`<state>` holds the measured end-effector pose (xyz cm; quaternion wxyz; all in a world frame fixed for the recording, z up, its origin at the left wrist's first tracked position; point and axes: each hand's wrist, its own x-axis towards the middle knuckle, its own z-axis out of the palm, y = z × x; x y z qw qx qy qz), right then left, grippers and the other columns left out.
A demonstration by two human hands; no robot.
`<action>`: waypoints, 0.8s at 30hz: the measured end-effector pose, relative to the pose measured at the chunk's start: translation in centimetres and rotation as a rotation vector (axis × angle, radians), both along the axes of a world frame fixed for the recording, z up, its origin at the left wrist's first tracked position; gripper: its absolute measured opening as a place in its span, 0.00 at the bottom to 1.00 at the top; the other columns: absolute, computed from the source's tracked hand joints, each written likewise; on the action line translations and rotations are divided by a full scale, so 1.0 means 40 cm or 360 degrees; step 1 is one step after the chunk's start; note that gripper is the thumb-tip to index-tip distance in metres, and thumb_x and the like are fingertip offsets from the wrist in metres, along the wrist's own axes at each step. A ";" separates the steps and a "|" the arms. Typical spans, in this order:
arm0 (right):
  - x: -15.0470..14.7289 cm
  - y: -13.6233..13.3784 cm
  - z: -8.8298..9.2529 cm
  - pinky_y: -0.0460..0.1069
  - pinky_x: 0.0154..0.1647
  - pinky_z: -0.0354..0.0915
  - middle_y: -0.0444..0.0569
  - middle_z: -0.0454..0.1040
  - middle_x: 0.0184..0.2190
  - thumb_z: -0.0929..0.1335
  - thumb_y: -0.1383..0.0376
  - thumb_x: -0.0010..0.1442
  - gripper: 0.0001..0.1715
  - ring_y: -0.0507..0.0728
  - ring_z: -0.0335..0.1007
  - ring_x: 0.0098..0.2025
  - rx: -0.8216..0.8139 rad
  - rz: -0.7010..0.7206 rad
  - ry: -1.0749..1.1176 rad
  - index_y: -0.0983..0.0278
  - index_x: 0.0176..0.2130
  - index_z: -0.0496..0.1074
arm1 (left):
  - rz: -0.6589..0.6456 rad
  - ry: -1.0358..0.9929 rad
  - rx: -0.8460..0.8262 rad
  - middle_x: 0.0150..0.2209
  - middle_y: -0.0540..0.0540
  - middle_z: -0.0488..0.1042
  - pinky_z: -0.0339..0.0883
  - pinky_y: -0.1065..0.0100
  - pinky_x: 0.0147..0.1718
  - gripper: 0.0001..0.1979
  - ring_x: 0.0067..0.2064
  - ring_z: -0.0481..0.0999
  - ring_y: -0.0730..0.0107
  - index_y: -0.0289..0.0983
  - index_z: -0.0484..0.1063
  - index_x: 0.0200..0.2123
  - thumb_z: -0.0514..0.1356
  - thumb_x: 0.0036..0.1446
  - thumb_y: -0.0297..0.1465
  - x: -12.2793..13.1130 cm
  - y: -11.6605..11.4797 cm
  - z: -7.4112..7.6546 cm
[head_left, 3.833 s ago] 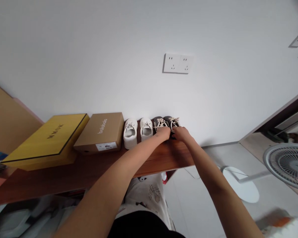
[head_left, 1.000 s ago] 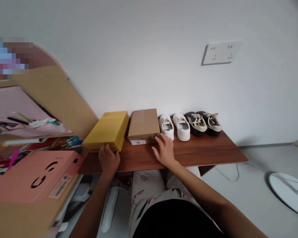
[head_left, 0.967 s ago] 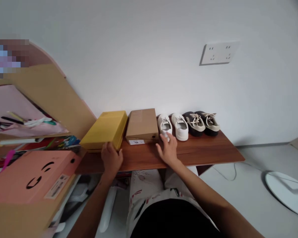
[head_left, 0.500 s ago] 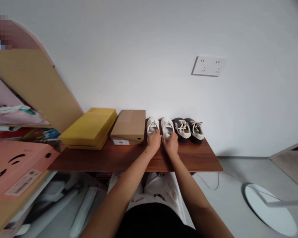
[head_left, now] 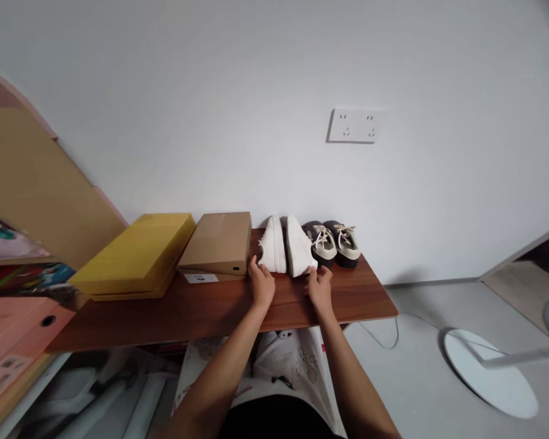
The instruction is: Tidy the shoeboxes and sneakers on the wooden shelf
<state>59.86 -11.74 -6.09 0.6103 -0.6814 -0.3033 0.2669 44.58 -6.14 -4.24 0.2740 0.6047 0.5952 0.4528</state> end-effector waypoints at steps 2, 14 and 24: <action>0.059 -0.032 0.005 0.57 0.43 0.70 0.55 0.74 0.37 0.62 0.46 0.63 0.32 0.61 0.73 0.36 0.0100 -0.0257 -0.0330 0.67 0.55 0.61 | -0.0019 0.0055 0.0225 0.62 0.27 0.61 0.70 0.53 0.54 0.27 0.60 0.70 0.50 0.36 0.55 0.66 0.52 0.64 0.30 0.013 -0.051 -0.005; 0.345 0.071 0.030 0.60 0.54 0.65 0.63 0.71 0.47 0.63 0.41 0.60 0.35 0.66 0.68 0.51 0.0182 -0.0530 -0.0747 0.67 0.51 0.65 | -0.0802 0.0523 -0.0116 0.52 0.26 0.71 0.64 0.47 0.58 0.14 0.57 0.72 0.43 0.31 0.71 0.48 0.61 0.59 0.26 0.452 0.027 0.155; 0.361 0.084 0.004 0.59 0.44 0.72 0.64 0.68 0.54 0.55 0.43 0.64 0.38 0.65 0.71 0.49 0.0091 -0.0767 -0.0148 0.64 0.62 0.59 | -0.0367 -0.1011 -0.0936 0.55 0.37 0.67 0.76 0.68 0.28 0.24 0.25 0.76 0.78 0.42 0.52 0.63 0.54 0.67 0.37 0.447 0.032 0.140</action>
